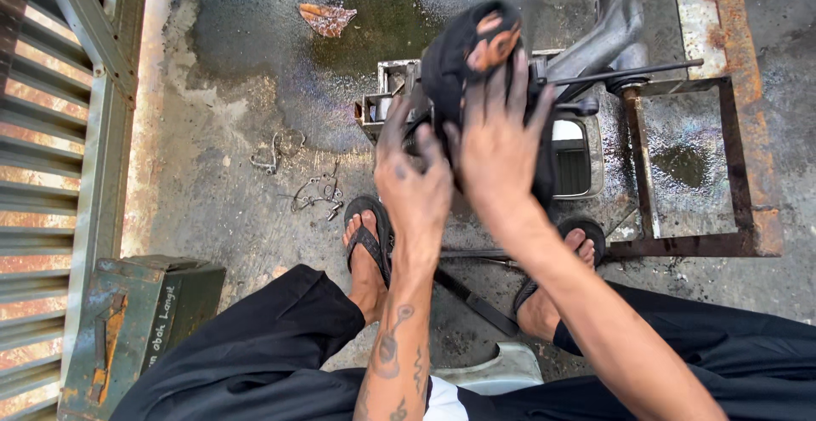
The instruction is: The person wipes and cleans a motorcycle engine block mounted on a stand using a black cloth. They rotate the crankshaft by hand and wipe various surfaces, including the crankcase and shafts, while seated on a low stool.
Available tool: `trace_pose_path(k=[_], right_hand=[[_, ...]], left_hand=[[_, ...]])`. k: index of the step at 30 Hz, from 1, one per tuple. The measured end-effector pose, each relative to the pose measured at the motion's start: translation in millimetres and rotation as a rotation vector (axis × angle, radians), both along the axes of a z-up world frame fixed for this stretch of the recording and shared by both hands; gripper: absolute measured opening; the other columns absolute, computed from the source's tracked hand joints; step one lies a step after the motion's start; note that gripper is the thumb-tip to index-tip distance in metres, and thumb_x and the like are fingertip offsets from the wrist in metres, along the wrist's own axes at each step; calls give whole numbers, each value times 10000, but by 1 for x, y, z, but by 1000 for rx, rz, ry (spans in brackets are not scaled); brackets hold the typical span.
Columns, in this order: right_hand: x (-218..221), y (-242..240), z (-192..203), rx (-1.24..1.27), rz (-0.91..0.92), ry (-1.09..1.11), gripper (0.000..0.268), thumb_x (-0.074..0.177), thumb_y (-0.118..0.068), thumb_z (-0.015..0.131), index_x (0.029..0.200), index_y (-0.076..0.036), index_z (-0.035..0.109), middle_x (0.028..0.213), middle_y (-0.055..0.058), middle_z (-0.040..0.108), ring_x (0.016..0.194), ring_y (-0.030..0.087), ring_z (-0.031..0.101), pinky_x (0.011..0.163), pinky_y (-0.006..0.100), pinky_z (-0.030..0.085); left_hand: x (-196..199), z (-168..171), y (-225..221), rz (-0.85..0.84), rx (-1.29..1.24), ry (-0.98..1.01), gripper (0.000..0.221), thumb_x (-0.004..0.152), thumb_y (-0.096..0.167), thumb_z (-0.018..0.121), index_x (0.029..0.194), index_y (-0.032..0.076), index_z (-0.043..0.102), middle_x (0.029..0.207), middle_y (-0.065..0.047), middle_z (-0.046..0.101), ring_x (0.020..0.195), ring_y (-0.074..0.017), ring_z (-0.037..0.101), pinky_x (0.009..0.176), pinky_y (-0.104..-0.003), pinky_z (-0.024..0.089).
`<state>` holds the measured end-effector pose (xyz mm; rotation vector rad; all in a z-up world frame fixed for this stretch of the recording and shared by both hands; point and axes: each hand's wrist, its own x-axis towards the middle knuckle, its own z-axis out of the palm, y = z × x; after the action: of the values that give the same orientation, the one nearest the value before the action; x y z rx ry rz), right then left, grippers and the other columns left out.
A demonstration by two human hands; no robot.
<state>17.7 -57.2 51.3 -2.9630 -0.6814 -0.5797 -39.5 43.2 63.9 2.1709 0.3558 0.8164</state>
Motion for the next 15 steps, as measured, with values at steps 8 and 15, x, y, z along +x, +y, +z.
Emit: trace_pose_path(k=[8, 15], right_hand=[[-43, -28, -11, 102, 467, -116, 348, 870, -93, 586, 1181, 24, 688, 1229, 235, 706, 1225, 382, 642, 1116, 468, 460], [-27, -40, 66, 793, 426, -19, 396, 1023, 91, 404, 1392, 92, 548, 1382, 313, 626, 1321, 455, 631, 1170, 497, 503]], left_hand=[[-6, -27, 8, -70, -327, 50, 296, 1039, 271, 494, 1167, 62, 660, 1263, -118, 721, 1176, -276, 702, 1004, -367, 525], [-12, -20, 17, -126, -658, -95, 199, 1058, 204, 512, 1064, 99, 681, 1064, -63, 767, 997, -171, 729, 893, -296, 585]])
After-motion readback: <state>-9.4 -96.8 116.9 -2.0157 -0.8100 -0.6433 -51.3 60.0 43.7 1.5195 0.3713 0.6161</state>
